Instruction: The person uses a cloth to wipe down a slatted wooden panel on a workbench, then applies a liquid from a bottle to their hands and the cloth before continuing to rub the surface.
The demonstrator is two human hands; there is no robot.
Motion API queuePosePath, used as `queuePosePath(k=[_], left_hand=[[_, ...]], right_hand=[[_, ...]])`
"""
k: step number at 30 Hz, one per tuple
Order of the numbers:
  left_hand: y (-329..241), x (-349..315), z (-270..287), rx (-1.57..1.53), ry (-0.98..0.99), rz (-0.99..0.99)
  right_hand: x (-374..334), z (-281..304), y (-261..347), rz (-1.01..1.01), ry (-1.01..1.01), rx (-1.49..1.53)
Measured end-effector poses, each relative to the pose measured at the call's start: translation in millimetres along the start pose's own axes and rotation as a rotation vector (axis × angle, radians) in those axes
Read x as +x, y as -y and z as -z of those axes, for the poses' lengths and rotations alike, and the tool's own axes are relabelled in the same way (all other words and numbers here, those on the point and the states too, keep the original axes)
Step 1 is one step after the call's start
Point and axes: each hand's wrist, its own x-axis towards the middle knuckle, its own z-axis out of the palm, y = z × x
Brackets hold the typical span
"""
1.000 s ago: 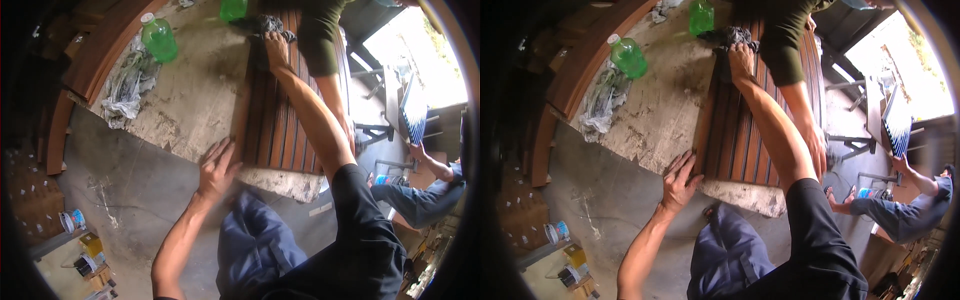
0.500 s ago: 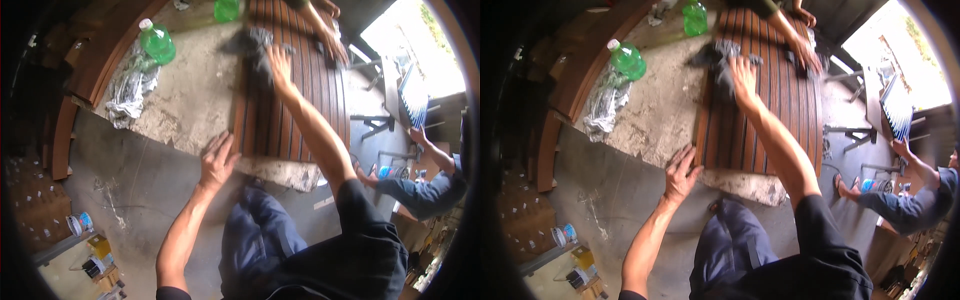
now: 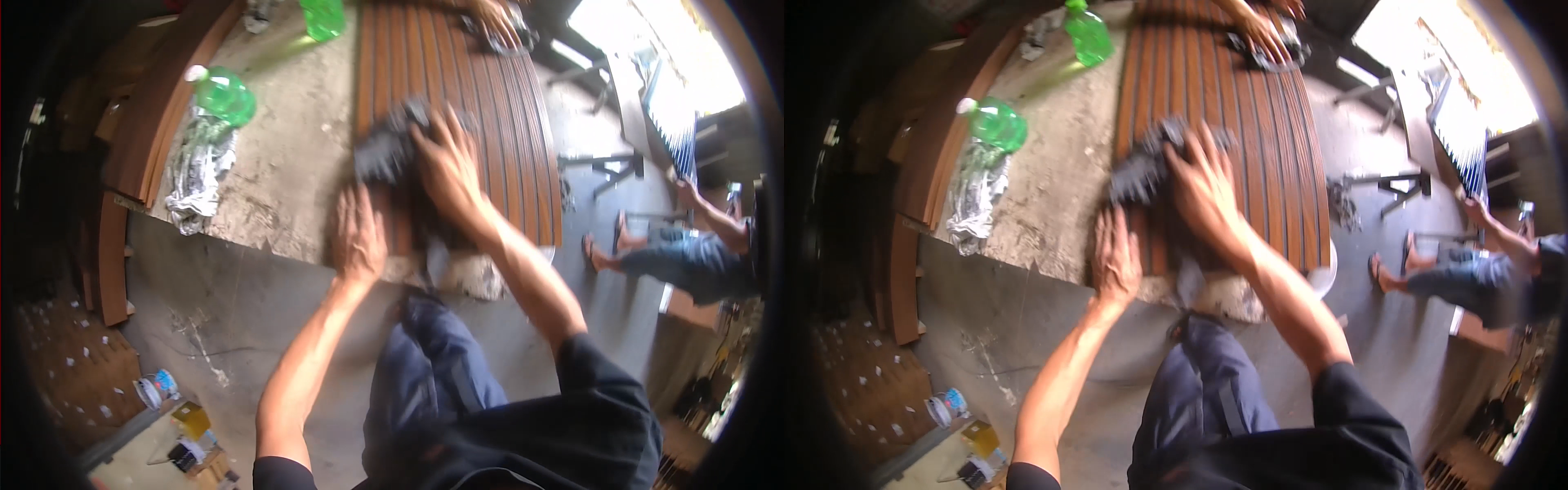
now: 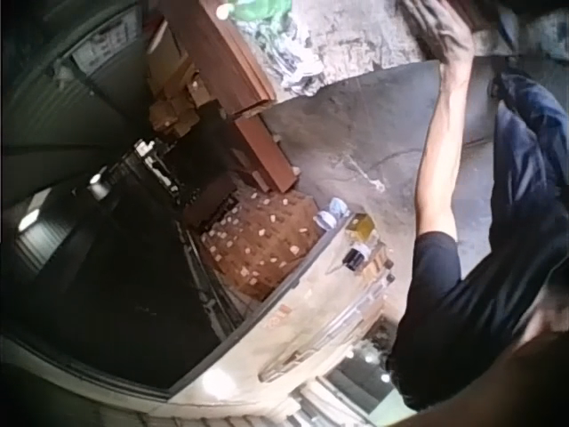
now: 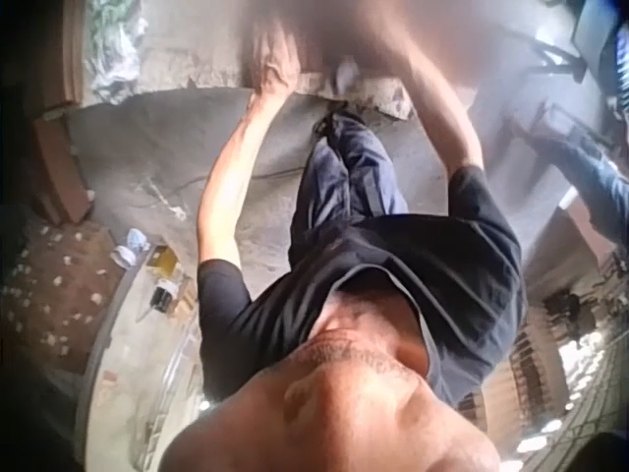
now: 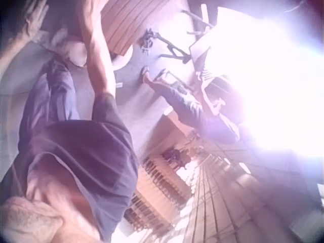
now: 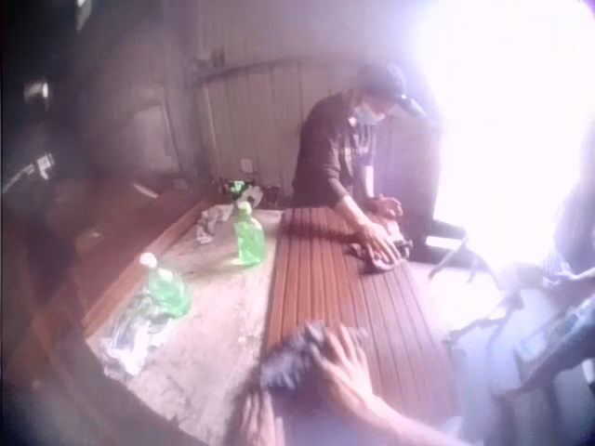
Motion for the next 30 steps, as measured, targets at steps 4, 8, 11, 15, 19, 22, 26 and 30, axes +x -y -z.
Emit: queuePosePath(k=[4, 8, 11, 15, 19, 22, 26, 30], left_hand=[[-6, 13, -4, 0.016, -0.109, -0.154], [13, 8, 12, 0.010, -0.027, -0.049], [1, 15, -2, 0.044, -0.147, -0.054], [-5, 18, 1, -0.055, -0.030, -0.093], [-22, 24, -13, -0.004, -0.065, -0.136], [0, 17, 0, 0.055, -0.057, -0.110], [4, 17, 6, 0.101, -0.052, -0.098], [-7, 22, 2, 0.069, -0.041, -0.144]], right_hand=[[68, -43, -46, 0.016, -0.249, -0.057], [-46, -1, 6, 0.077, -0.043, 0.093], [-120, 49, 7, -0.061, 0.174, 0.039], [-41, 33, -64, 0.005, -0.080, -0.060], [67, -8, -135, -0.146, -0.358, -0.240], [28, -11, -91, -0.069, -0.276, -0.090], [-107, 58, -50, -0.087, -0.048, -0.063], [-125, 99, -95, -0.196, -0.039, -0.160]])
